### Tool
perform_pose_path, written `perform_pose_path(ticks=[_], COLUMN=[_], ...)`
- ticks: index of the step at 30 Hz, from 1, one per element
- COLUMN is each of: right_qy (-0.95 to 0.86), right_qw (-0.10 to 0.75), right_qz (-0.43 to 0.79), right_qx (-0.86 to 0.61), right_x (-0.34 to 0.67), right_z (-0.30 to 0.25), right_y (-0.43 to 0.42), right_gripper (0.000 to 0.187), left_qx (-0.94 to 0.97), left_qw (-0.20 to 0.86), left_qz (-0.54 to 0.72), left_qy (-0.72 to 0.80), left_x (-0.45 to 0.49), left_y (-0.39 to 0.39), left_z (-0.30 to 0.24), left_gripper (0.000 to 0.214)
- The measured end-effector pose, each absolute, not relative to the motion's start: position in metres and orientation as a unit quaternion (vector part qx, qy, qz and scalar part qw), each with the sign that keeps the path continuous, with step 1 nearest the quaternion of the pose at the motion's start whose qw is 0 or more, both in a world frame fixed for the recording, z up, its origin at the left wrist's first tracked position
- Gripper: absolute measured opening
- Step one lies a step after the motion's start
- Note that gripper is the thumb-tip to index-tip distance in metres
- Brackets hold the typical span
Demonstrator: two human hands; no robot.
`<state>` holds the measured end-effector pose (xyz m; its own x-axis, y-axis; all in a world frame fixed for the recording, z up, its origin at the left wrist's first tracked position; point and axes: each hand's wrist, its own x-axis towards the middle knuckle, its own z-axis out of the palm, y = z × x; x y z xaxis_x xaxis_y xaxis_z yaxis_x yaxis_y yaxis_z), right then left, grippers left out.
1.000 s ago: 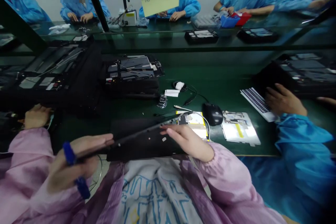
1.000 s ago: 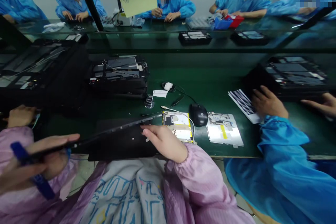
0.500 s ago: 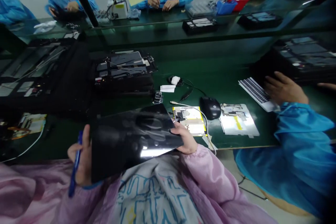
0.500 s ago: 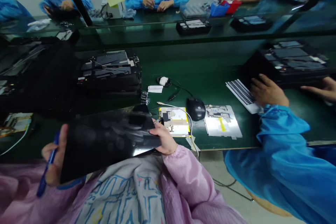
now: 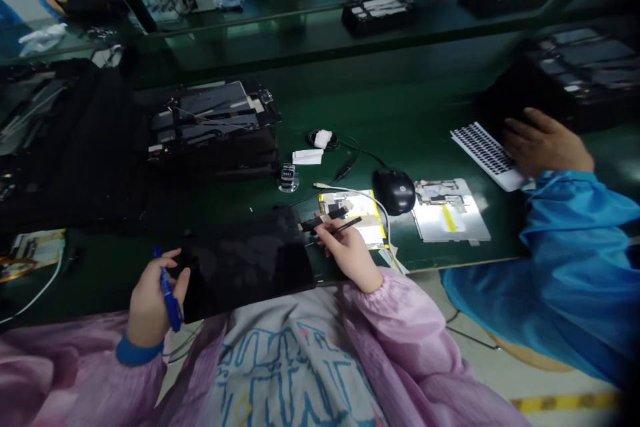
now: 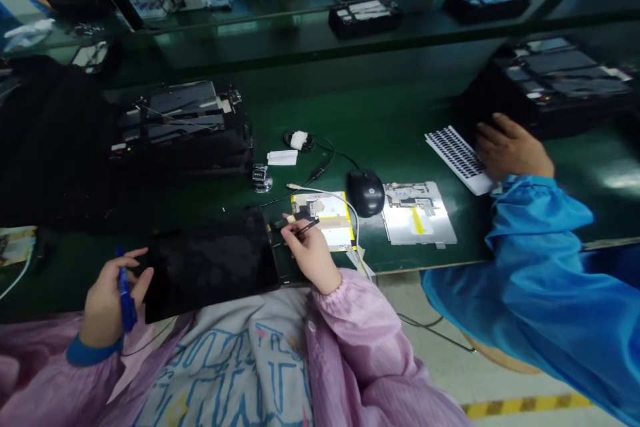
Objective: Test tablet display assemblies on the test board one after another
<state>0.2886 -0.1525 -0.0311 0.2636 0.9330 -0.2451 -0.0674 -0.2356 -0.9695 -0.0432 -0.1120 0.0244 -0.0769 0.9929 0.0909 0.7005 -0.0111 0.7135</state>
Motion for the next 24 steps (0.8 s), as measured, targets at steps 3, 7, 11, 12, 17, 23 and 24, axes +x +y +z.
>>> perform_pose_path(ticks=[3, 7, 11, 12, 17, 23, 24], right_qy=[-0.346, -0.352, -0.365, -0.373, -0.463, -0.631, -0.638], right_qw=[0.51, 0.537, 0.552, 0.553, 0.541, 0.424, 0.415], right_qz=[0.478, 0.456, 0.456, 0.45, 0.295, 0.15, 0.139], right_qx=[-0.625, -0.617, -0.595, -0.594, -0.638, -0.632, -0.634], right_x=[0.296, 0.309, 0.317, 0.319, 0.331, 0.339, 0.339], right_z=[-0.028, -0.021, -0.017, -0.018, -0.035, -0.055, -0.056], right_y=[-0.149, -0.145, -0.145, -0.146, -0.154, -0.16, -0.16], right_gripper=[0.039, 0.043, 0.04, 0.038, 0.025, 0.017, 0.017], left_qx=[0.728, 0.794, 0.844, 0.847, 0.804, 0.867, 0.873], left_qw=[0.105, 0.236, 0.422, 0.438, 0.507, 0.397, 0.393], left_qz=[0.256, 0.239, 0.097, 0.086, 0.079, 0.018, 0.003], left_qy=[0.627, 0.507, 0.317, 0.288, 0.299, 0.3, 0.29], left_x=[-0.031, 0.037, 0.131, 0.151, 0.197, 0.192, 0.192], left_y=[-0.097, -0.074, -0.059, -0.057, -0.044, -0.028, -0.027], left_z=[0.046, 0.068, 0.056, 0.049, 0.017, 0.006, 0.005], left_gripper=[0.028, 0.02, 0.014, 0.014, 0.008, 0.005, 0.006])
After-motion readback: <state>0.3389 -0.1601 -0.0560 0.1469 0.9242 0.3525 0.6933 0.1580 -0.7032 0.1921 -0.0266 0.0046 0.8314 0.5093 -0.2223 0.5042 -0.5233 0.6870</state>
